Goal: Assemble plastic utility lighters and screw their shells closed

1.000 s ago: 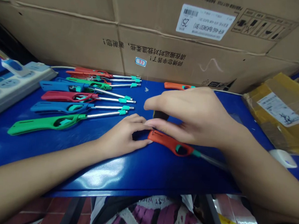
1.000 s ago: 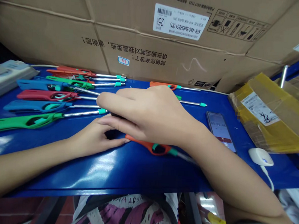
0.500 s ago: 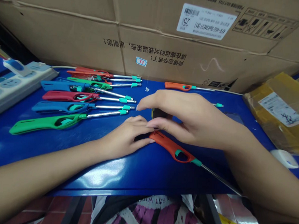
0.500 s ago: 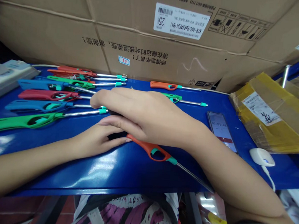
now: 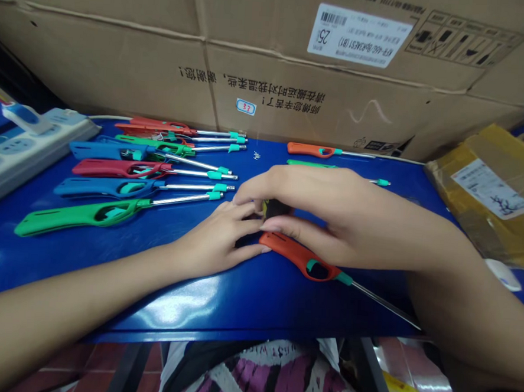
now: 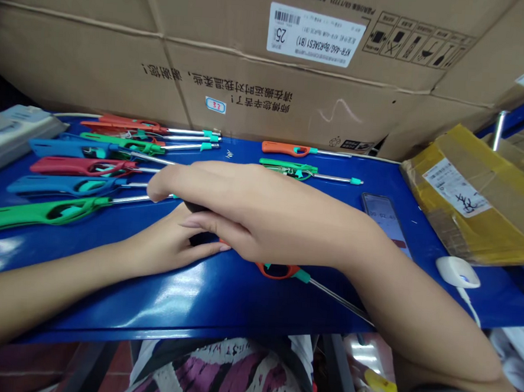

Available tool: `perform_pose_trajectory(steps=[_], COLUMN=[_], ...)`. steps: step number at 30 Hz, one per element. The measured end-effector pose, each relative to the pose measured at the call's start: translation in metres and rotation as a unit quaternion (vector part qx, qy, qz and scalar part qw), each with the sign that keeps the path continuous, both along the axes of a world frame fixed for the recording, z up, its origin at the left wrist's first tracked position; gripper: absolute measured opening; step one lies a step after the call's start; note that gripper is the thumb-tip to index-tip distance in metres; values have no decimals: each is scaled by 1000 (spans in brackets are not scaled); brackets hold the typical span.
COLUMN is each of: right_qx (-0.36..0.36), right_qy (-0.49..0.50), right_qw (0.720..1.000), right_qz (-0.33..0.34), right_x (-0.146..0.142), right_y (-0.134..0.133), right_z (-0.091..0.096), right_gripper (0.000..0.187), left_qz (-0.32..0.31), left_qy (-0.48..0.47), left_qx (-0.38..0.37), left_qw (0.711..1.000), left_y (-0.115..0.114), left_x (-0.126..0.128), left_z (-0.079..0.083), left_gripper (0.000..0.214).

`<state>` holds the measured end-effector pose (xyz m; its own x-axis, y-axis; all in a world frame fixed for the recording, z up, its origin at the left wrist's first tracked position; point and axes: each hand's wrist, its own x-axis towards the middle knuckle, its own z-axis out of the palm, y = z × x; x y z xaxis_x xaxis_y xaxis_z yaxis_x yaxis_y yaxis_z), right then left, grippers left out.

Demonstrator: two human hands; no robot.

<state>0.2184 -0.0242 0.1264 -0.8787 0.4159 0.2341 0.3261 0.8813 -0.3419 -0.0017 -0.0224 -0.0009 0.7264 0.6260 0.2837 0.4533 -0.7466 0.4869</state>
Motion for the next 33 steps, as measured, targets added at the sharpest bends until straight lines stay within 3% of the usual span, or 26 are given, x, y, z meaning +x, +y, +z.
perform_pose_trajectory(steps=[6,13,18,22,26,29,33], right_qx=[15,60,98,88,18,-89,-249], right_qy=[-36,-36,-9,63,232,335,370], right_qw=[998,996,992,985,946,901,847], right_qz=[-39,-61,-84,-135,-226,-260,-291], right_x=[2,-2,-6,-3,8,22,43], right_y=[-5,-4,-5,-7,-1,11,25], right_z=[3,-6,-13,-13,-19,-33,-58], right_gripper=[25,24,25,16,16,19,35], left_qz=[2,53,65,57,37,38,42], left_qy=[-16,-12,0,4,27,29,28], left_qx=[-11,-14,-23,-4,3,-3,-5], left_qw=[1000,998,998,998,999,999,999], left_y=[2,0,0,2,4,4,3], left_x=[0,1,1,-1,-4,-3,-2], left_z=[4,4,3,9,15,17,19], left_gripper=[27,31,31,27,24,22,22])
